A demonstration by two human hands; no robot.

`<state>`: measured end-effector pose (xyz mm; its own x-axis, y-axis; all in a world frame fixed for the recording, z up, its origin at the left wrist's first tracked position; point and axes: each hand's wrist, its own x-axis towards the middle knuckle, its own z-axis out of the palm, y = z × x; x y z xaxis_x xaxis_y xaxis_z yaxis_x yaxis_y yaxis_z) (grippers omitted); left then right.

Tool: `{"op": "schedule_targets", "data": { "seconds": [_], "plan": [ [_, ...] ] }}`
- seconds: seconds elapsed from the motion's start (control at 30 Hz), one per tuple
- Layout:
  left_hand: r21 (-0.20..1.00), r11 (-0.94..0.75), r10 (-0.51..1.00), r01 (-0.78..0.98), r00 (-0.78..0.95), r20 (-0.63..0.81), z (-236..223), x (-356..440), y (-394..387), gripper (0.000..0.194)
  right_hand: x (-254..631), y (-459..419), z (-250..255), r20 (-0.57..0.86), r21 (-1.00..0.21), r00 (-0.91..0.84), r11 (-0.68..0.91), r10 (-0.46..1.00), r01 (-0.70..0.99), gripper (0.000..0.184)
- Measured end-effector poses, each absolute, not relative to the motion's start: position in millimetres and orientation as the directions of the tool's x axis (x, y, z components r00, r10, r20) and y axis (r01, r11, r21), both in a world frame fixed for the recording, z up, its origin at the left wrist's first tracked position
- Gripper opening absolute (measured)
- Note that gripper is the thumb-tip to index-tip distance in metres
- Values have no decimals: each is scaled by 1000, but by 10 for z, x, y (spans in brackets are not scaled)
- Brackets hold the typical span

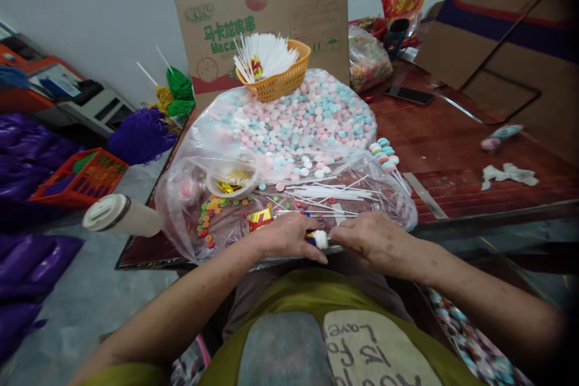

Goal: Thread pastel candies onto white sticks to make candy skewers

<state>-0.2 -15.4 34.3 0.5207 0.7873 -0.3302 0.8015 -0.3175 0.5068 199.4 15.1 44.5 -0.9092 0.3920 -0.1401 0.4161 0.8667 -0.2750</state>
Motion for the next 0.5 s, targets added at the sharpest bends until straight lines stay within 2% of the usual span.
{"op": "schedule_targets", "data": {
  "seconds": [0.13,0.27,0.4,0.5],
  "plan": [
    [621,-136,738,772,497,-456,278,97,-165,39,1873,106,346,-109,-243,-942,910,319,336,15],
    [743,21,778,668,457,-432,181,85,-182,42,1867,211,243,24,-337,-934,882,356,328,13],
    [696,-46,847,717,397,-353,180,19,-184,58,1928,323,240,180,-397,-911,874,372,278,25],
    [684,-93,829,724,437,-350,160,58,-172,49,1832,260,185,185,-416,-922,877,339,240,23]
  ]
}}
